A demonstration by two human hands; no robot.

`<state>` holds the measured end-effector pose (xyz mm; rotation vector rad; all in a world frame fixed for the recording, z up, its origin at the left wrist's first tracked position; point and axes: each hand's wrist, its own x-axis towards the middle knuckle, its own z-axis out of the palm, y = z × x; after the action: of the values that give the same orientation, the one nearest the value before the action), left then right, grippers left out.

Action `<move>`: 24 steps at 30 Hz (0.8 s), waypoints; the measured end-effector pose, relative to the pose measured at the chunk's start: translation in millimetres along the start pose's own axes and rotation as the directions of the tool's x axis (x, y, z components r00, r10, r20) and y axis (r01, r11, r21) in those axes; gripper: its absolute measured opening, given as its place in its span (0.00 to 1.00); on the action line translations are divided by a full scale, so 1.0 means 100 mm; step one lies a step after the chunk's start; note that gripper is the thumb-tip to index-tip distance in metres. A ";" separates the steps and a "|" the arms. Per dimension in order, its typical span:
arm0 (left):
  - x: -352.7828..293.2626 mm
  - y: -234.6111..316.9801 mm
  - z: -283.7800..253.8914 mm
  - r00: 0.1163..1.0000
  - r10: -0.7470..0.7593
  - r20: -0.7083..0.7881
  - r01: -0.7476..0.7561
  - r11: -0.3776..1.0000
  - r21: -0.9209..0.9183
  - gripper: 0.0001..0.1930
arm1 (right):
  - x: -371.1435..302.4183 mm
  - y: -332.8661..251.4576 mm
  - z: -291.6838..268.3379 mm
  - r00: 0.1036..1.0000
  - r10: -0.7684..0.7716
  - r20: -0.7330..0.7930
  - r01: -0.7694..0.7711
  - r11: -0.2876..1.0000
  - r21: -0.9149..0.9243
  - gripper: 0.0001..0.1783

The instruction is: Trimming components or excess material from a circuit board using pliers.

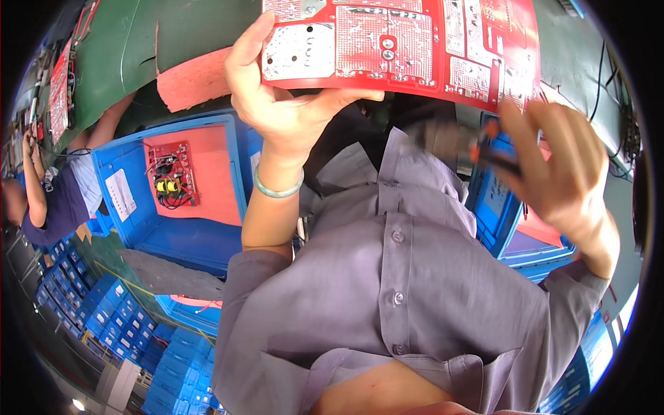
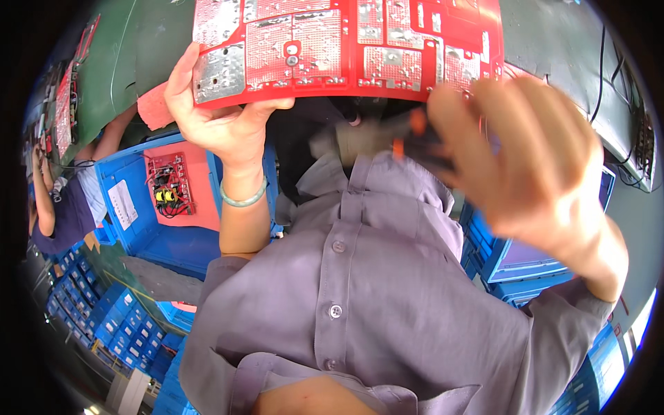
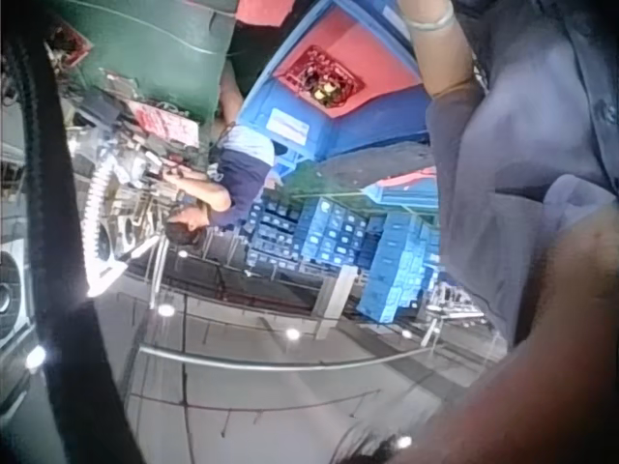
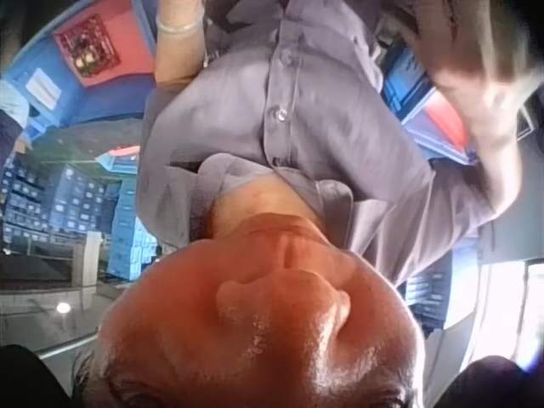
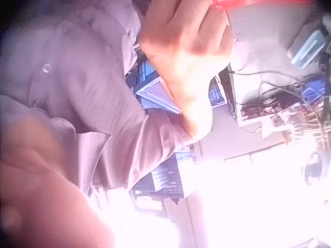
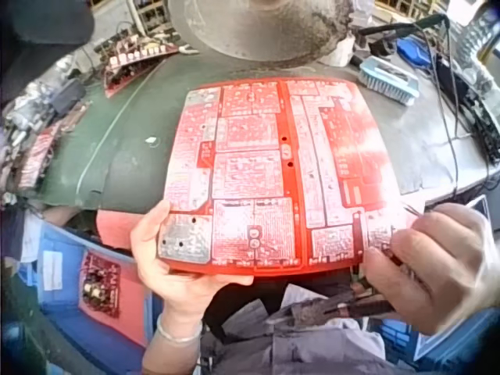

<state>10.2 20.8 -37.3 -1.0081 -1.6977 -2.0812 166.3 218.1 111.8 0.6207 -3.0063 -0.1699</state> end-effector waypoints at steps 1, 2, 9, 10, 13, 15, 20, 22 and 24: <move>0.00 0.00 0.00 1.000 -0.004 0.014 0.004 1.000 0.001 0.48 | -0.02 -0.10 0.02 1.000 -0.010 -0.011 0.010 1.000 0.002 0.28; 0.01 0.01 0.01 1.000 -0.007 0.028 0.007 1.000 0.002 0.48 | -0.03 -0.15 0.01 0.999 -0.029 -0.028 0.029 1.000 0.001 0.28; -0.03 -0.01 0.00 1.000 -0.016 0.004 0.016 0.999 -0.037 0.48 | 0.14 0.02 -0.08 0.981 0.192 0.009 -0.192 0.981 0.024 0.37; -0.02 -0.01 0.00 1.000 -0.001 0.020 0.001 0.999 -0.035 0.48 | 0.15 0.04 -0.05 0.978 0.209 -0.005 -0.209 0.977 0.035 0.37; 0.00 -0.01 0.02 1.000 0.014 0.004 -0.014 0.999 -0.043 0.49 | 0.21 0.04 -0.04 0.979 0.201 0.025 -0.201 0.979 0.034 0.38; 0.01 -0.03 0.00 0.998 0.035 0.053 -0.034 0.999 -0.025 0.49 | 0.25 0.04 -0.04 0.980 0.194 0.035 -0.195 0.980 0.042 0.37; 0.01 -0.02 0.00 0.998 0.038 0.047 -0.037 0.999 -0.024 0.50 | 0.29 0.00 -0.03 0.980 0.197 0.037 -0.199 0.978 0.054 0.33; 0.00 -0.03 0.02 0.997 0.062 0.053 -0.062 0.998 -0.015 0.49 | 0.29 -0.02 -0.01 0.981 0.192 0.013 -0.193 0.980 0.052 0.31; -0.03 -0.02 0.02 1.000 -0.028 -0.012 0.028 1.000 -0.006 0.50 | 0.31 -0.05 -0.03 0.991 0.134 -0.027 -0.131 0.989 0.072 0.29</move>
<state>11.8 22.5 -40.5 -0.9770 -1.7107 -2.1059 140.0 201.2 115.0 0.4224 -3.0208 -0.0466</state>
